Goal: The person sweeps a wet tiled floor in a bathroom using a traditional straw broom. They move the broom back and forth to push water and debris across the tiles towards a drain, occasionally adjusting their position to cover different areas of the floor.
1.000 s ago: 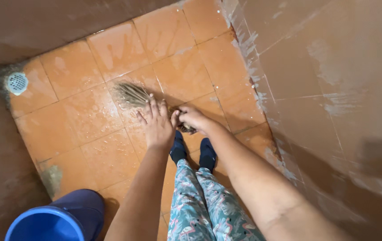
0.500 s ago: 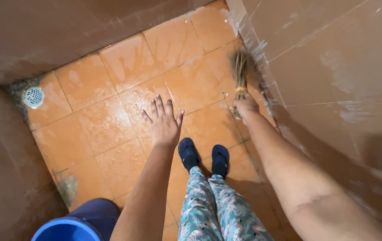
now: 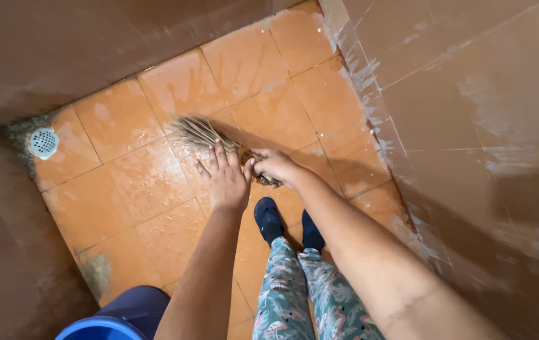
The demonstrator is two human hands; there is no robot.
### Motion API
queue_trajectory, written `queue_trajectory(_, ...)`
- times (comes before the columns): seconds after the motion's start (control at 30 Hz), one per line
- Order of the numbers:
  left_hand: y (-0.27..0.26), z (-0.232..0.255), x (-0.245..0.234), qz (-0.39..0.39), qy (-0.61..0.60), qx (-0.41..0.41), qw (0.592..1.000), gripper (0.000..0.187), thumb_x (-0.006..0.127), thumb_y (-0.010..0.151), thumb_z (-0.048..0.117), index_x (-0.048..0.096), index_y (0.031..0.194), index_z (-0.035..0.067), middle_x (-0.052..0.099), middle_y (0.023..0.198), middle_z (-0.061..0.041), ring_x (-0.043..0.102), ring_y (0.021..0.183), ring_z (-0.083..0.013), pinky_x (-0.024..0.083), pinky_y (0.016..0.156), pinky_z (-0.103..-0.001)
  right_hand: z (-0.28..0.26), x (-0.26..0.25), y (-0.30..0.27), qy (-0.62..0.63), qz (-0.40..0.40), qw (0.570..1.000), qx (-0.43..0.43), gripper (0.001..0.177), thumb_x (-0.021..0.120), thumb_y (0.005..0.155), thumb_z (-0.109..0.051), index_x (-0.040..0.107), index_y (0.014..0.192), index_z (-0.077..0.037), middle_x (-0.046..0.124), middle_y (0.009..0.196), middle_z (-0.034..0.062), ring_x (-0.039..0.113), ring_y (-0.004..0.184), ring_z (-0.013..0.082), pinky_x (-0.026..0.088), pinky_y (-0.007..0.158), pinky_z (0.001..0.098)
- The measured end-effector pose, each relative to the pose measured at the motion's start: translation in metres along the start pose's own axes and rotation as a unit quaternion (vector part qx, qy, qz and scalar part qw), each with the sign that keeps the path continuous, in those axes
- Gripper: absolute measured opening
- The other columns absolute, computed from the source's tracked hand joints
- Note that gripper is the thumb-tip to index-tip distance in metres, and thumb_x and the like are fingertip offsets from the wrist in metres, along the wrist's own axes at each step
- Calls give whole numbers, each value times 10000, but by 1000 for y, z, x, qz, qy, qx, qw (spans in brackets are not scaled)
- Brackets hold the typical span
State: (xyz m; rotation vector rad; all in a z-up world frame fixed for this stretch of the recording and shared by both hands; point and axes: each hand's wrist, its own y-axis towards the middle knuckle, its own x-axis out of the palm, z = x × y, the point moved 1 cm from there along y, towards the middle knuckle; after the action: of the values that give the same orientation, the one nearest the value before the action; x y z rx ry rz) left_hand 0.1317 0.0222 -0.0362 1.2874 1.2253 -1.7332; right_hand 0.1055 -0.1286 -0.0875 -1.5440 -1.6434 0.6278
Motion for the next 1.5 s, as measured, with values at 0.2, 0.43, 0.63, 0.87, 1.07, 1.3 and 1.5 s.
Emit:
queue_trajectory(0.2,13,-17,-22,-5,7,-14,1000,705,328,1028,596,415,1524,102,244,1666,-178,205,1537,-343,46,1212,-647,-16,-32,10,-29,191,979,-63,721,714,782,-144,573,1479,-264,695,798,56,602,530,125,490,414,296)
queue_trajectory(0.43,21,-27,-27,-6,6,-16,1000,701,313,1032,594,402,1528,106,243,1655,-175,194,1528,-348,43,1197,-652,28,-112,18,91,368,924,-38,754,686,798,-59,515,1486,-315,684,822,68,635,562,174,501,400,332)
queue_trajectory(0.63,16,-32,-10,-34,16,-27,999,710,313,1032,598,387,1540,107,227,1662,-183,185,1533,-360,47,1200,-663,104,-108,51,25,238,966,97,336,787,886,-189,722,1194,-73,742,854,74,689,605,184,569,441,347)
queue_trajectory(0.87,25,-24,-7,-6,17,-17,1000,716,316,1035,601,400,1532,94,227,1662,-185,194,1530,-354,74,1190,-656,36,16,4,-4,45,997,59,681,697,767,-93,577,1412,-276,698,816,63,593,548,140,468,413,323)
queue_trajectory(1.07,40,-12,-28,5,13,-14,1000,702,323,1027,590,412,1533,113,234,1670,-179,200,1528,-353,82,1200,-643,-22,10,9,-89,70,993,-18,597,694,781,-157,633,1374,-183,701,770,79,608,527,165,482,416,303)
queue_trajectory(1.3,40,9,-32,-2,-17,-19,1000,709,323,1028,598,404,1534,108,223,1664,-176,194,1528,-346,64,1196,-647,-5,-83,22,-33,330,942,-51,668,717,791,-155,600,1440,-262,741,884,73,699,651,173,570,486,327)
queue_trajectory(1.5,27,10,-17,-7,-19,-26,999,699,326,1036,589,408,1537,109,225,1662,-181,189,1537,-356,47,1207,-648,47,-135,22,23,306,951,27,470,671,872,-121,671,1340,-168,732,866,49,682,640,158,521,455,355)
